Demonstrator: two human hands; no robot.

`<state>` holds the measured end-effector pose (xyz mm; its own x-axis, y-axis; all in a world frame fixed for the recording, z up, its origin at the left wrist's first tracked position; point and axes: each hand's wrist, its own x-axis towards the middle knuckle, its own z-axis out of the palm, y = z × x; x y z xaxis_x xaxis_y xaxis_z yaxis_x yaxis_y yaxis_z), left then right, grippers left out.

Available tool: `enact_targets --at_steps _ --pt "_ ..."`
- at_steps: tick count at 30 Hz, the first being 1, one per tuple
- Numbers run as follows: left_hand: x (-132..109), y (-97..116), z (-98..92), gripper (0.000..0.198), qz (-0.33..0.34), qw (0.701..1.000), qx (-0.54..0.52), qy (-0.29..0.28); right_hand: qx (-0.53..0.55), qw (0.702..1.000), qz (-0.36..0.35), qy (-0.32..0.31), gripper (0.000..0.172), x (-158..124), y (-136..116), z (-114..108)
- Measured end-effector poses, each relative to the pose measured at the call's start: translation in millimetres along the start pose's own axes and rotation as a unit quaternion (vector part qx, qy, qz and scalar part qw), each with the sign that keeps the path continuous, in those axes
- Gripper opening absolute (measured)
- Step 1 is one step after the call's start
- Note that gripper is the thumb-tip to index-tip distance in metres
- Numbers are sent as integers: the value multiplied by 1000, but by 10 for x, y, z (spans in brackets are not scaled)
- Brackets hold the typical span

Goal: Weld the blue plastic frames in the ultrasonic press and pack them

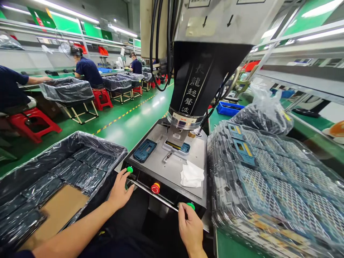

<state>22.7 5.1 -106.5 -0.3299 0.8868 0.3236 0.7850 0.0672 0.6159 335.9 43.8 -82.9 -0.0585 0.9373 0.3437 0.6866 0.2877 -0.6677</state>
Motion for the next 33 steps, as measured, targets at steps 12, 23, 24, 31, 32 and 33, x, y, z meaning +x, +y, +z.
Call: enact_targets --at_steps 12,23,24,31,32,33 --pt "208 -831 -334 64 -243 944 219 -36 16 1000 -5 19 39 -14 -29 0" --pt "146 -976 -356 33 -306 910 205 -189 -15 994 -93 57 39 429 -297 -184" --pt "151 -971 -358 33 -310 908 205 -193 -18 993 -100 55 38 545 -348 -191" --pt "136 -950 -375 31 -306 913 191 -189 -70 994 -82 18 42 1501 -411 -8" --pt "133 -951 -373 30 -306 914 191 -188 -86 993 -77 15 43 1628 -372 42" --pt "130 -955 -369 30 -305 914 189 -188 -106 992 -73 13 44 1746 -330 92"
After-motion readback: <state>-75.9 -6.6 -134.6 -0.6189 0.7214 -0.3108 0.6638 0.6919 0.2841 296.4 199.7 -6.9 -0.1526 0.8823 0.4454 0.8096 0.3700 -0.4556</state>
